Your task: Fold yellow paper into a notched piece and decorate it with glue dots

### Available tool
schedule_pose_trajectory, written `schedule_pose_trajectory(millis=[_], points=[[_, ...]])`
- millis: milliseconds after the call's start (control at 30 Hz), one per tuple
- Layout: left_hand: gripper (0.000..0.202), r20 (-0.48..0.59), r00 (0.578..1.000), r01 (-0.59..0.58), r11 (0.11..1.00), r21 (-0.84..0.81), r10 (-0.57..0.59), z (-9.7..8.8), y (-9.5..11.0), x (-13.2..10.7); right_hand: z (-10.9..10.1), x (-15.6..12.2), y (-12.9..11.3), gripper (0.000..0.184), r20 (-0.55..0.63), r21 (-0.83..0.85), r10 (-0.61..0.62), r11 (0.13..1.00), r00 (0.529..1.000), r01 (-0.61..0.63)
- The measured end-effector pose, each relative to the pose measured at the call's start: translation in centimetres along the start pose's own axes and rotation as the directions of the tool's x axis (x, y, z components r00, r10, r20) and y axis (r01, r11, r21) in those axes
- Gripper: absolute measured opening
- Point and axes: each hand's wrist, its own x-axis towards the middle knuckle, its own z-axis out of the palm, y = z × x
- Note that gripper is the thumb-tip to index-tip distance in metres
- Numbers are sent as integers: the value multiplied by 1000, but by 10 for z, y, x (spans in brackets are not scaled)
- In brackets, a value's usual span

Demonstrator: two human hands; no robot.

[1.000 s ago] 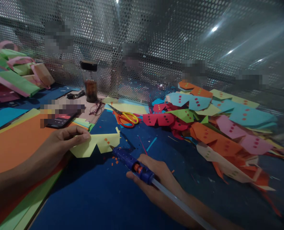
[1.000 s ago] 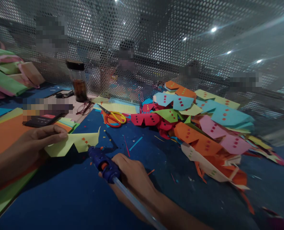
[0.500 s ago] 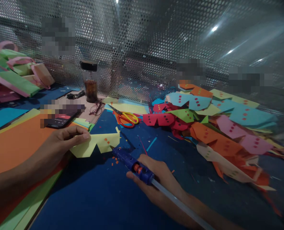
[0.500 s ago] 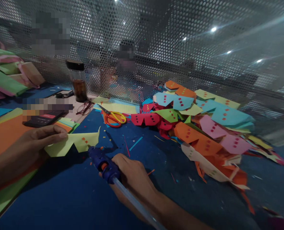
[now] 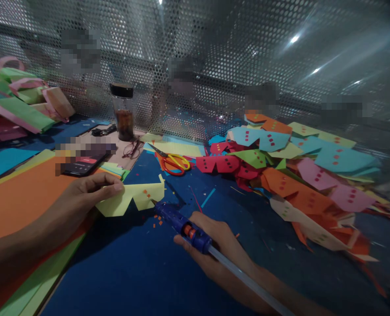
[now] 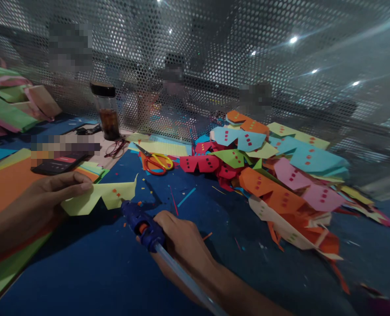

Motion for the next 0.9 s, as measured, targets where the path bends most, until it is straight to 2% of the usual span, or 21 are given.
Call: schedule_pose_trajectory(millis=[300, 500, 600, 900], points=[[32, -15, 1000, -21, 999, 40, 22, 0, 0, 0, 2, -1, 8, 22, 22, 17, -13, 1000, 1000, 13], [35, -1, 1000, -1, 1000, 6, 1, 0, 0, 1, 2, -1, 4, 27, -1, 37, -6, 999, 1000, 6], [35, -10, 1000, 10, 1000, 1, -10, 0, 1, 1, 0, -2, -1, 28, -15, 72, 39, 997, 999, -38], [31, 3, 1000, 27, 998, -52, -26, -1, 1, 2, 3, -2, 1, 33, -136, 156, 98, 985, 986, -76]])
